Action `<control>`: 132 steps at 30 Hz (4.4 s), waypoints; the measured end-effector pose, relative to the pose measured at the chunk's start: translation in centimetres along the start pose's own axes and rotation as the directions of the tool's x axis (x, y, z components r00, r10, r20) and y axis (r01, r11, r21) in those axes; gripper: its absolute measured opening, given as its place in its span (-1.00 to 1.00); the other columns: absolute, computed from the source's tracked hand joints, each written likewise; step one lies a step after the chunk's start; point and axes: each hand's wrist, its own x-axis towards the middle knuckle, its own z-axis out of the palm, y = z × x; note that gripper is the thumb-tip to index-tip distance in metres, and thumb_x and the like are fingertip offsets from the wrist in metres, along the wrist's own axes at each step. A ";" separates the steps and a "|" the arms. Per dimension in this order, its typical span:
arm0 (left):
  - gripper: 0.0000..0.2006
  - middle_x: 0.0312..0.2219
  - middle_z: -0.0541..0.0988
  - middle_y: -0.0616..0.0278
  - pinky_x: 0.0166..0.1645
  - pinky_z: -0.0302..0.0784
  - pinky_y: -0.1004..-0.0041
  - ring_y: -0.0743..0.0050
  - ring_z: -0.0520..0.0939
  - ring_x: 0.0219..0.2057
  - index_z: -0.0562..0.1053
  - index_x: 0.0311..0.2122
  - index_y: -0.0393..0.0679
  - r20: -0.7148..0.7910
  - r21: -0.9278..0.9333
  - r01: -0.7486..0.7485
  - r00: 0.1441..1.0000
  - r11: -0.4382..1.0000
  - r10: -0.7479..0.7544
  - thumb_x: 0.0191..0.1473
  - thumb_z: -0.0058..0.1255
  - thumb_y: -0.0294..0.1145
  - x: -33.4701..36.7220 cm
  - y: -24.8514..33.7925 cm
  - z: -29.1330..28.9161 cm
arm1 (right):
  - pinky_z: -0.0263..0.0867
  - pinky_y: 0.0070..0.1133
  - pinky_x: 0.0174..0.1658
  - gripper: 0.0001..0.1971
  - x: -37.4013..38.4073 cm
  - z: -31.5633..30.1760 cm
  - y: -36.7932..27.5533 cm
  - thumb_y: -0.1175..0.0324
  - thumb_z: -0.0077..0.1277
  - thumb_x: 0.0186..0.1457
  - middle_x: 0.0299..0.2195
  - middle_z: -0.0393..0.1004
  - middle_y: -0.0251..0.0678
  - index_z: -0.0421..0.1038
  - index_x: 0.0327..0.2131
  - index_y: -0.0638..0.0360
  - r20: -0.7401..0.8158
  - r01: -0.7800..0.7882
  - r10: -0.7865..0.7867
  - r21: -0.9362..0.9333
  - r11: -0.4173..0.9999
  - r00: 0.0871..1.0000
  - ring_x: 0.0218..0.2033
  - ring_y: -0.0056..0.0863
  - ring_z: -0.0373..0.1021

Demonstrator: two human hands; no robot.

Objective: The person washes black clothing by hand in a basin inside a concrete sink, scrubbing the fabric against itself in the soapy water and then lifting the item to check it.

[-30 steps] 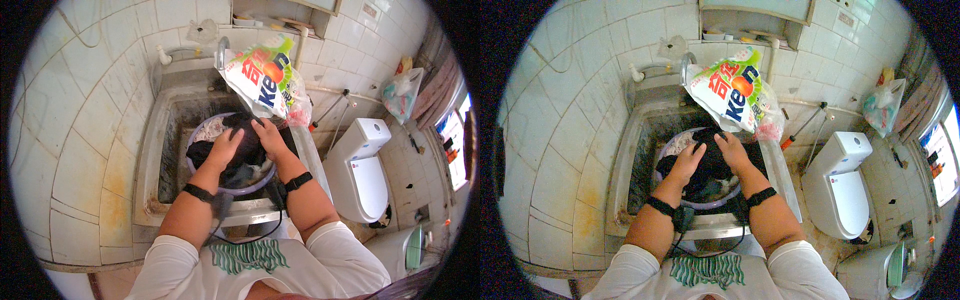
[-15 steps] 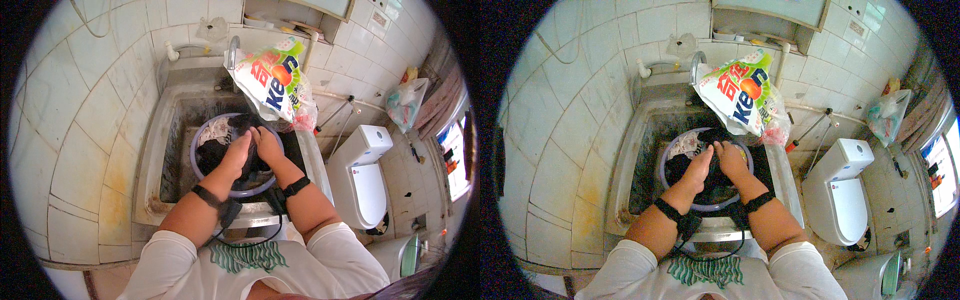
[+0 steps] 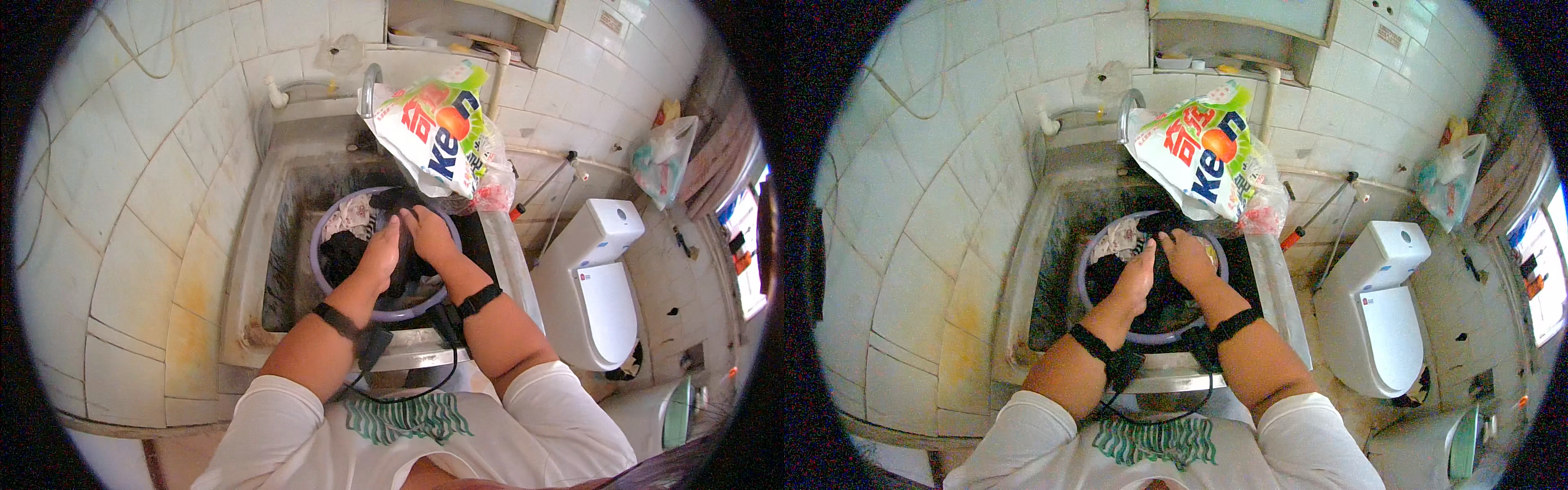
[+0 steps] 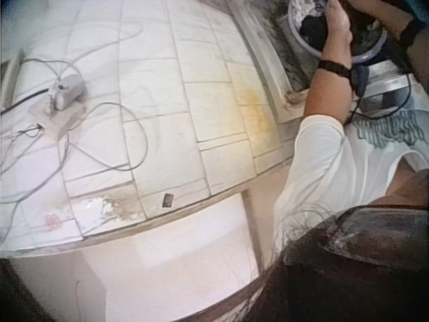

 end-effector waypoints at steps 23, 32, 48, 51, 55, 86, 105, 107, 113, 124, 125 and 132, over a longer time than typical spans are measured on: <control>-0.51 -0.19 0.51 0.17 -0.08 0.42 0.23 0.27 0.53 -0.20 0.34 -0.04 -0.16 0.131 -0.093 0.066 0.990 0.993 -0.053 -0.03 0.09 -0.12 0.8 0.9 -2.6 | 0.24 -0.39 -0.29 -0.62 0.7 0.7 2.0 0.10 -0.07 0.08 -0.48 0.40 0.00 0.33 -0.40 0.32 -0.073 -0.170 0.217 0.403 0.899 0.974 -0.41 -0.14 0.34; -0.55 -0.13 0.46 0.25 0.04 0.30 0.31 0.33 0.45 -0.11 0.36 -0.07 -0.14 0.149 -0.510 -0.002 0.985 0.860 0.091 0.09 -0.12 0.02 0.8 2.1 -1.8 | 0.22 -0.54 -0.14 -0.51 0.0 2.3 5.0 0.09 0.01 0.03 -0.23 0.41 -0.19 0.33 -0.12 0.36 0.220 -0.414 0.354 0.371 0.832 0.909 -0.23 -0.47 0.30; -0.70 -0.22 0.44 0.21 -0.15 0.43 0.30 0.33 0.47 -0.21 0.32 -0.11 -0.13 -0.414 -0.173 -0.385 0.864 0.906 0.288 0.13 -0.12 -0.18 4.1 -1.0 -3.7 | 0.19 -0.42 -0.23 -0.60 0.0 0.6 0.3 0.09 -0.25 0.19 -0.44 0.37 -0.05 0.30 -0.31 0.32 0.004 -0.152 0.175 0.516 0.843 0.984 -0.38 -0.24 0.30; -0.69 -0.19 0.42 0.19 -0.15 0.43 0.27 0.29 0.47 -0.19 0.27 -0.05 -0.08 -0.313 -0.329 -0.340 0.919 0.881 0.238 0.15 -0.18 -0.18 2.4 0.1 -2.2 | 0.12 -0.57 -0.31 -0.78 -0.1 0.2 -1.7 0.27 -0.18 0.17 -0.50 0.27 -0.28 0.27 -0.40 0.25 -0.131 0.145 -0.105 0.351 0.925 0.986 -0.42 -0.41 0.21; -0.63 -0.18 0.39 0.12 -0.06 0.35 0.28 0.23 0.42 -0.14 0.22 -0.06 -0.20 -0.289 -0.412 -0.255 0.947 0.875 0.140 0.19 -0.27 -0.13 2.0 0.1 -1.5 | 0.12 -0.34 -0.35 -0.80 -0.6 0.1 -3.4 0.30 -0.13 0.10 -0.51 0.26 -0.05 0.26 -0.44 0.26 -0.095 0.352 -0.341 0.165 0.921 0.935 -0.42 -0.03 0.21; -0.44 0.05 0.27 0.12 0.13 0.11 0.20 0.25 0.26 0.05 0.22 0.07 -0.18 -0.185 -0.023 -0.213 0.961 0.977 0.205 0.15 -0.32 0.08 1.6 -1.3 -0.4 | 0.25 -0.18 -0.32 -0.66 -0.2 0.9 0.1 0.16 -0.13 0.11 -0.49 0.40 0.12 0.33 -0.50 0.30 -0.015 -0.117 0.118 0.066 0.991 0.993 -0.40 0.13 0.33; -0.55 -0.16 0.43 0.16 0.01 0.28 0.33 0.33 0.42 -0.13 0.32 -0.07 -0.18 0.003 -0.415 -0.076 0.996 0.907 0.085 0.18 -0.31 0.02 2.9 -2.4 -2.6 | 0.26 -0.16 -0.35 -0.60 -1.6 -0.6 -5.0 0.05 -0.18 0.11 -0.53 0.41 0.09 0.32 -0.51 0.24 0.123 0.132 -0.144 0.105 0.986 0.982 -0.43 0.09 0.35; -0.53 -0.14 0.42 0.12 0.01 0.29 0.32 0.31 0.41 -0.11 0.33 -0.06 -0.17 -0.046 -0.341 -0.186 0.982 0.921 0.182 0.16 -0.29 0.03 3.6 -3.4 -3.0 | 0.26 -0.16 -0.34 -0.61 -1.0 0.1 -4.5 0.06 -0.18 0.10 -0.53 0.41 0.08 0.33 -0.51 0.24 0.102 0.046 -0.053 0.069 0.997 0.993 -0.44 0.09 0.35; -0.47 -0.05 0.37 0.06 0.10 0.14 0.40 0.34 0.34 -0.01 0.27 0.01 -0.36 -0.159 0.074 -0.320 0.931 0.944 0.328 0.20 -0.34 -0.04 0.9 -1.0 0.2 | 0.23 -0.15 -0.36 -0.66 -0.2 0.5 -0.1 0.17 -0.21 0.15 -0.50 0.40 0.11 0.33 -0.50 0.28 -0.045 -0.143 0.140 -0.053 0.988 0.989 -0.43 0.11 0.33; -0.59 -0.27 0.46 0.25 -0.07 0.28 0.45 0.48 0.41 -0.23 0.39 -0.18 -0.27 -0.126 -0.082 -0.275 0.956 0.958 0.264 0.21 -0.33 -0.09 2.0 -1.8 -0.9 | 0.23 -0.17 -0.33 -0.65 -0.4 0.6 -1.2 0.12 -0.18 0.12 -0.48 0.39 0.13 0.31 -0.50 0.26 -0.004 -0.059 0.059 0.062 0.996 0.998 -0.39 0.12 0.33; -0.56 -0.15 0.41 0.19 0.02 0.20 0.44 0.44 0.37 -0.12 0.35 -0.10 -0.27 -0.104 -0.061 -0.258 0.962 0.964 0.251 0.20 -0.33 -0.06 0.6 -0.5 0.2 | 0.23 -0.19 -0.33 -0.64 -0.2 0.6 0.2 0.12 -0.19 0.13 -0.49 0.39 0.12 0.31 -0.50 0.27 -0.022 -0.095 0.097 0.056 0.994 0.995 -0.39 0.12 0.32; -0.49 -0.01 0.32 0.09 0.11 0.12 0.43 0.29 0.30 0.01 0.21 0.06 -0.32 -0.086 0.273 -0.529 0.818 0.803 0.568 0.19 -0.30 -0.07 1.9 -0.5 -3.0 | 0.20 -0.31 -0.29 -0.57 0.6 0.5 2.9 0.10 -0.24 0.18 -0.48 0.37 0.11 0.32 -0.45 0.36 -0.105 -0.237 0.294 0.369 0.899 0.950 -0.41 0.03 0.30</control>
